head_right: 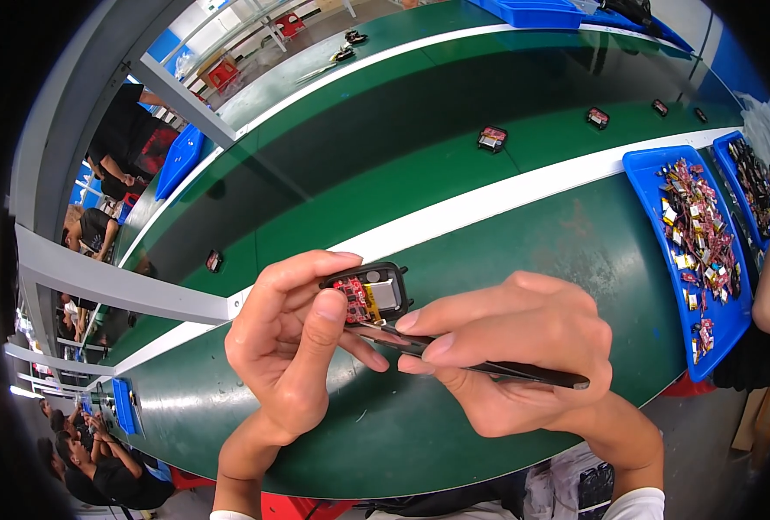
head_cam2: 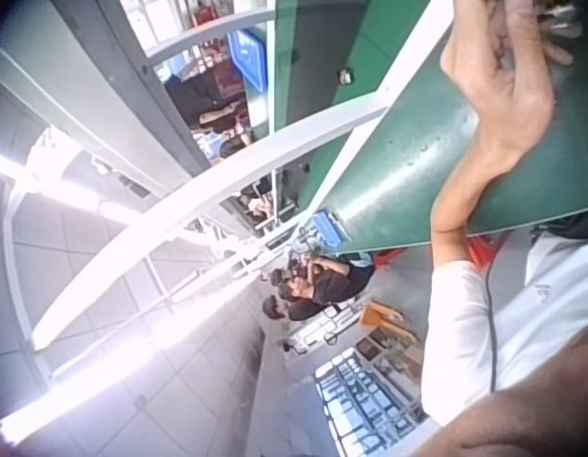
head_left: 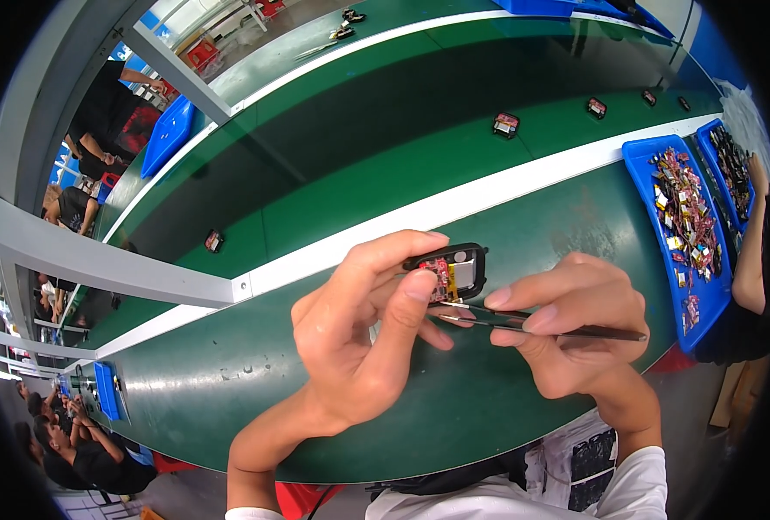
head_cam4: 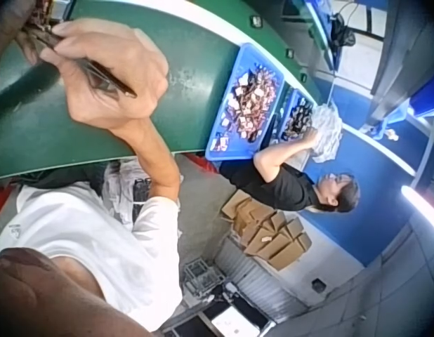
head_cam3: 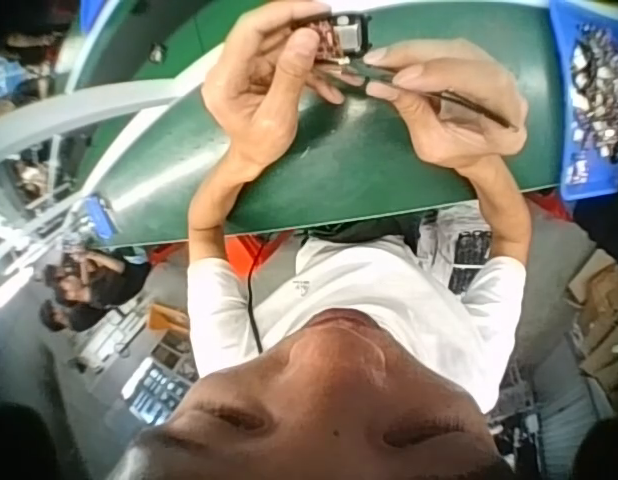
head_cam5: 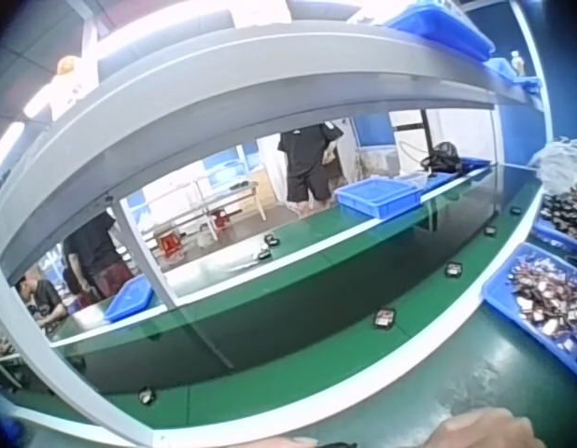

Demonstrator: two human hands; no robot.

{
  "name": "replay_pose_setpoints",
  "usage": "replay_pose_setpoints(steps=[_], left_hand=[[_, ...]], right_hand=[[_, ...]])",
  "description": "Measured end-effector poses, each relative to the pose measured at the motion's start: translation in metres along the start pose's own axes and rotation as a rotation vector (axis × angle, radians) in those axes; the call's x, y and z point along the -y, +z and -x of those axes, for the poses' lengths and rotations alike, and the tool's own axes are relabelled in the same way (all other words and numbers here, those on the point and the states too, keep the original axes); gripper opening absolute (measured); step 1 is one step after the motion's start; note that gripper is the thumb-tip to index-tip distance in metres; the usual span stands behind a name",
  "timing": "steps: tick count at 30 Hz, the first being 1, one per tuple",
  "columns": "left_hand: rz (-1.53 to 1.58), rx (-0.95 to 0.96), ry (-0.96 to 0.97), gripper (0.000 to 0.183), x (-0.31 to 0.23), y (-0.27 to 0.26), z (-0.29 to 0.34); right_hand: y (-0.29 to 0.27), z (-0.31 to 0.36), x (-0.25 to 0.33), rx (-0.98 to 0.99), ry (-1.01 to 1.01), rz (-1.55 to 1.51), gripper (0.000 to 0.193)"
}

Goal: Assembling and marking components inside a smartwatch casing at an industrial assembly line.

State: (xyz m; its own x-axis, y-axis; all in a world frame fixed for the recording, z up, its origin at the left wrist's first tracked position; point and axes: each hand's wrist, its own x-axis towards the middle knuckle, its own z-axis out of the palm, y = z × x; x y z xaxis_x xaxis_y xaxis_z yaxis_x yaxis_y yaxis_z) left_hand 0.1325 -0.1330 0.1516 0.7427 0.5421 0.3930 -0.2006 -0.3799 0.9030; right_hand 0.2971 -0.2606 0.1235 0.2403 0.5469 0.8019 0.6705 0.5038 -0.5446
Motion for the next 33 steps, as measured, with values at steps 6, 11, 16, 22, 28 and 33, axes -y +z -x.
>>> replay_pose_setpoints(steps=[6,11,16,22,28,33], left_hand=[[0.031,-0.025,-0.049,0.027,-0.0036,0.0023,-0.0024],[0.074,-0.054,-0.097,0.025,-0.0056,0.0043,-0.0034],[0.089,-0.072,-0.128,0.025,-0.006,0.0052,-0.004],[0.096,-0.078,-0.138,0.025,-0.0056,0.0062,-0.004],[0.095,-0.078,-0.155,0.024,-0.0058,0.0058,-0.0043],[0.104,-0.074,-0.162,0.024,-0.0082,0.0073,-0.0049]], right_hand=[[0.0048,0.0002,-0.0024,-0.054,-0.01,-0.032,0.037],[0.0026,0.0004,-0.0008,-0.037,-0.016,0.002,0.037],[0.0035,0.0015,-0.0004,-0.032,-0.037,0.027,0.038],[0.0036,0.0009,-0.0002,-0.047,-0.044,0.035,0.038],[0.0043,0.002,-0.0032,-0.042,-0.034,0.019,0.037],[0.0045,0.0015,-0.0022,-0.052,-0.051,0.011,0.037]])
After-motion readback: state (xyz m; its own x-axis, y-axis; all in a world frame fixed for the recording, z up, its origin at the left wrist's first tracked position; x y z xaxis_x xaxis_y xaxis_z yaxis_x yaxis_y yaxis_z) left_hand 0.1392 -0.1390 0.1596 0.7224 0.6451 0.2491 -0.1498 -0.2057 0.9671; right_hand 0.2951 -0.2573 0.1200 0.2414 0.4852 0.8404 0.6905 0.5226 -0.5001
